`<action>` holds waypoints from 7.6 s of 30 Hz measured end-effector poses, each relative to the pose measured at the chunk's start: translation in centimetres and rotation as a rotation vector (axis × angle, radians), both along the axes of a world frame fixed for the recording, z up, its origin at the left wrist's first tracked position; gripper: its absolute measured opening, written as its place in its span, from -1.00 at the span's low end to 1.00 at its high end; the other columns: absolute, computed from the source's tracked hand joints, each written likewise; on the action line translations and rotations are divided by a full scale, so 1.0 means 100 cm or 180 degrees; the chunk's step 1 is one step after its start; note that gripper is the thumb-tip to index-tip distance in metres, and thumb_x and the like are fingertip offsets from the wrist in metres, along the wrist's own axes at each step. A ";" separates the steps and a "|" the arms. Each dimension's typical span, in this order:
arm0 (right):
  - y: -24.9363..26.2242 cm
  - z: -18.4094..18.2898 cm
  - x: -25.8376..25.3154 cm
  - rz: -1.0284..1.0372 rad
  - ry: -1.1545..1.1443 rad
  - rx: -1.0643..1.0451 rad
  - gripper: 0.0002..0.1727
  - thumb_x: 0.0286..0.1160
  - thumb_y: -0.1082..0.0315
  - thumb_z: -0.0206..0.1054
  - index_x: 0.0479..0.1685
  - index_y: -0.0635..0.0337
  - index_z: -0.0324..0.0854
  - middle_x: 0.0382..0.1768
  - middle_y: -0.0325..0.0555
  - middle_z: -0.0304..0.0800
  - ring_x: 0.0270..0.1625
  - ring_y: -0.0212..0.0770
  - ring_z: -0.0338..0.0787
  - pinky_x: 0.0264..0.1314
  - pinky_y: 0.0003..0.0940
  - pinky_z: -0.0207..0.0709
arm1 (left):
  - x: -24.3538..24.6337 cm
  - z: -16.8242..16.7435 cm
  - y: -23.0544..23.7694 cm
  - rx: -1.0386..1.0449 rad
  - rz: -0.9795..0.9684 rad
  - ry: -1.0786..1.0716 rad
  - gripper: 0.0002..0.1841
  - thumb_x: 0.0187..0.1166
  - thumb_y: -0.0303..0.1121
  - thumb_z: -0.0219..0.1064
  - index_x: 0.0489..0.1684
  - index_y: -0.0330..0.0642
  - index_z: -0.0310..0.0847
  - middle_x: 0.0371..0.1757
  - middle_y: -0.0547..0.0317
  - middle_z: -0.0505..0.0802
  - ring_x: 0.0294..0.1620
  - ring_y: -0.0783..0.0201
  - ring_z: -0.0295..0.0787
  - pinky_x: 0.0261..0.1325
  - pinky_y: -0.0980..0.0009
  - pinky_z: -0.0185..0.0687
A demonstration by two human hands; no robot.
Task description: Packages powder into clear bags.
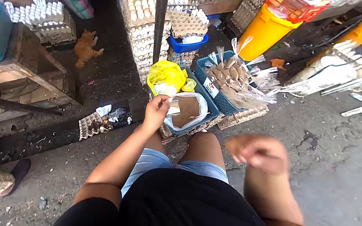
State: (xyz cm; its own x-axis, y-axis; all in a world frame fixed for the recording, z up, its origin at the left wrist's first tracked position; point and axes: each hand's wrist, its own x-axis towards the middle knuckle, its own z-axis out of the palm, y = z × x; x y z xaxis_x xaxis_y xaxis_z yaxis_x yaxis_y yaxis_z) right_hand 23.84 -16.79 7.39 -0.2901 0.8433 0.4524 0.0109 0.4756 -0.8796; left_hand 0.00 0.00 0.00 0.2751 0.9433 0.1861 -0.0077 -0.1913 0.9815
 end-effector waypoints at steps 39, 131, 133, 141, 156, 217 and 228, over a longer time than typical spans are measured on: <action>0.014 -0.069 0.004 -0.2393 0.0657 -0.0695 -0.58 0.70 0.51 0.16 0.51 0.38 0.48 0.05 -0.07 0.92 0.05 -0.37 0.90 0.24 -0.42 0.73 | 0.008 -0.037 -0.065 -0.0661 -0.2992 0.1588 -0.67 0.65 -0.34 0.35 0.25 -0.36 0.73 0.24 0.06 0.86 0.19 0.52 0.77 0.36 0.49 0.62; 0.165 -0.081 0.018 -0.2694 0.0777 -0.2020 -0.67 0.89 0.39 -0.06 0.44 0.32 0.39 -0.08 -0.07 0.70 -0.32 -0.38 0.77 -0.18 -0.46 0.72 | 0.044 -0.116 0.066 0.0499 -0.0671 0.1684 -0.69 0.62 -0.35 0.40 0.17 -0.39 0.65 -0.07 -0.14 0.86 -0.08 0.12 0.83 0.15 0.14 0.70; 0.166 -0.087 0.003 -0.2483 0.0609 -0.2084 -0.67 0.89 0.38 -0.06 0.44 0.31 0.41 -0.05 -0.04 0.71 -0.27 -0.36 0.77 -0.13 -0.42 0.71 | 0.045 -0.115 0.067 0.0506 -0.0663 0.1758 -0.66 0.58 -0.33 0.45 0.17 -0.39 0.64 -0.09 -0.15 0.86 -0.08 0.08 0.84 0.15 0.08 0.71; 0.155 -0.090 0.000 -0.2522 -0.0158 -0.0438 -0.67 0.83 0.39 0.01 0.32 0.38 0.53 0.03 0.00 0.78 -0.05 -0.34 0.81 0.10 -0.39 0.71 | 0.046 -0.111 0.066 0.0386 -0.0531 0.1855 -0.67 0.57 -0.29 0.48 0.08 -0.38 0.64 -0.10 -0.19 0.86 -0.04 0.02 0.84 0.18 0.00 0.68; 0.180 -0.170 -0.004 -0.2526 -0.0437 -0.2779 -0.59 0.89 0.35 -0.07 0.55 0.35 0.36 0.18 0.22 0.72 0.02 -0.04 0.86 0.18 -0.09 0.72 | 0.044 -0.111 0.068 0.0262 -0.0673 0.1196 -0.74 0.56 -0.44 0.44 0.09 -0.42 0.69 -0.05 -0.12 0.86 -0.05 0.26 0.81 0.16 0.30 0.69; 0.173 -0.150 0.010 -0.3021 0.0792 -0.2620 -0.66 0.87 0.38 0.01 0.41 0.40 0.44 -0.03 0.03 0.73 -0.28 -0.33 0.80 -0.11 -0.39 0.75 | 0.047 -0.110 0.068 0.0224 -0.0563 0.1409 -0.72 0.60 -0.31 0.45 0.04 -0.36 0.67 -0.12 -0.10 0.84 -0.11 0.18 0.79 0.12 0.17 0.66; 0.161 -0.076 0.042 -0.3127 0.1597 -0.2044 -0.80 0.85 0.39 0.05 0.22 0.28 0.46 -0.26 -0.17 0.72 -0.42 -0.41 0.76 -0.24 -0.50 0.74 | 0.049 -0.109 0.070 0.0214 -0.0581 0.1620 -0.67 0.62 -0.23 0.44 0.04 -0.37 0.68 -0.13 -0.13 0.84 -0.10 0.10 0.79 0.14 0.08 0.65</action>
